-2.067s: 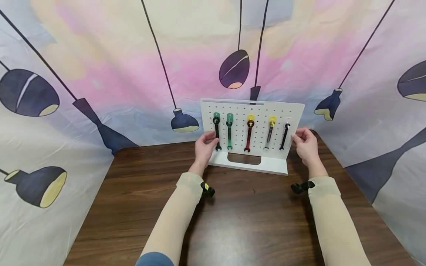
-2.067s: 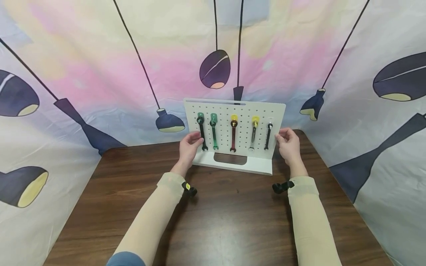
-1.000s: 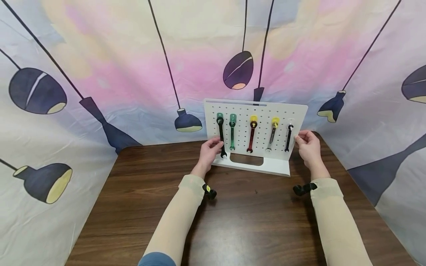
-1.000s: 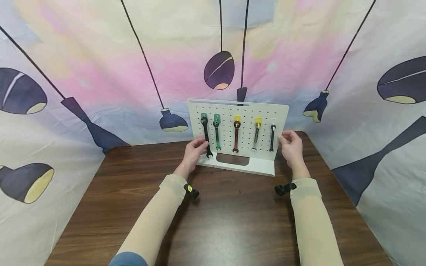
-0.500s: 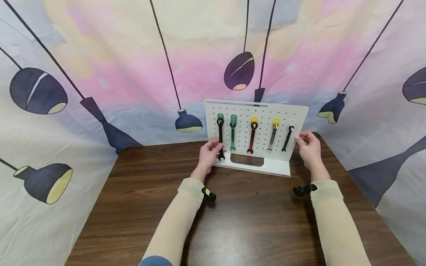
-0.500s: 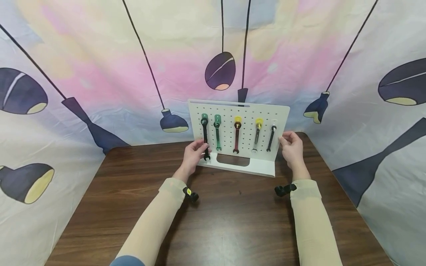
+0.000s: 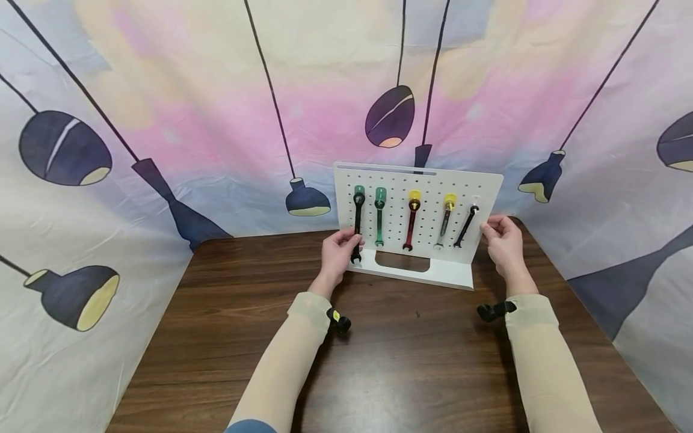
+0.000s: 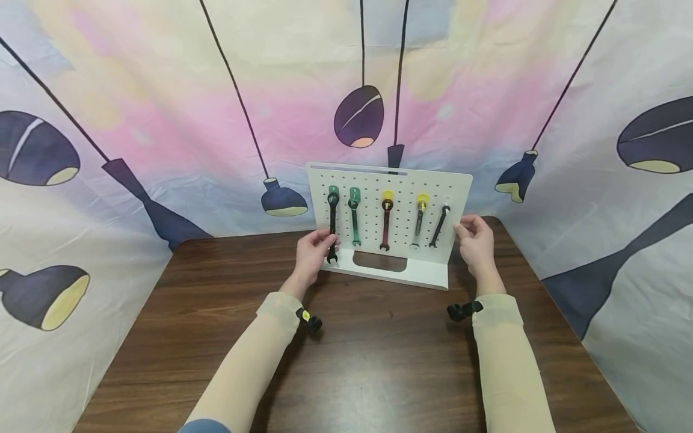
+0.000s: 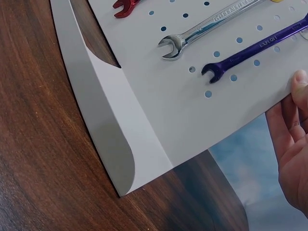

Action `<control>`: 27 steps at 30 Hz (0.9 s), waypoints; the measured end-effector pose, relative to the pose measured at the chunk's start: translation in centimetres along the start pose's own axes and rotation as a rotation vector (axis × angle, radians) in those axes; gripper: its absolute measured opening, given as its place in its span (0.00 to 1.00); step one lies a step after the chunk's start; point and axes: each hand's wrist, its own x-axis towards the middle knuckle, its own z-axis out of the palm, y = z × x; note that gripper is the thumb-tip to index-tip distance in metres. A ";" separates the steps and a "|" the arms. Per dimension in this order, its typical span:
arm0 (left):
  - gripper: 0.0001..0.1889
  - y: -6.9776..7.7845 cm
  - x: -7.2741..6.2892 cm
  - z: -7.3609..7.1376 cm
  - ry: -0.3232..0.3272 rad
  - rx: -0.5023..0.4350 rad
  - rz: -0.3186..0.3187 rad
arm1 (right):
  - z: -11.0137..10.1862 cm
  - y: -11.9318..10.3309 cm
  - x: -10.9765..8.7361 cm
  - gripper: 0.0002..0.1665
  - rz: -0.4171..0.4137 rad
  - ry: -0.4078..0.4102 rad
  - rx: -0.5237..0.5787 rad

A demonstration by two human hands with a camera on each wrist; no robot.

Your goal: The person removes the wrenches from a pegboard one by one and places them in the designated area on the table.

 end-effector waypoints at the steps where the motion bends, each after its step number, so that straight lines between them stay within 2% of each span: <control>1: 0.14 0.0 0.0 0.0 0.007 -0.006 0.002 | 0.0 0.0 0.0 0.05 -0.004 -0.001 0.002; 6: 0.14 0.3 -0.1 -0.3 0.041 0.055 0.020 | 0.0 0.3 0.1 0.05 -0.020 -0.003 0.010; 12: 0.12 0.6 0.3 -0.5 0.034 0.114 0.031 | 0.1 0.6 0.3 0.05 -0.035 0.001 0.013; 27: 0.13 1.2 0.4 -0.7 -0.019 0.109 -0.010 | 0.0 0.5 0.2 0.04 -0.038 -0.005 -0.002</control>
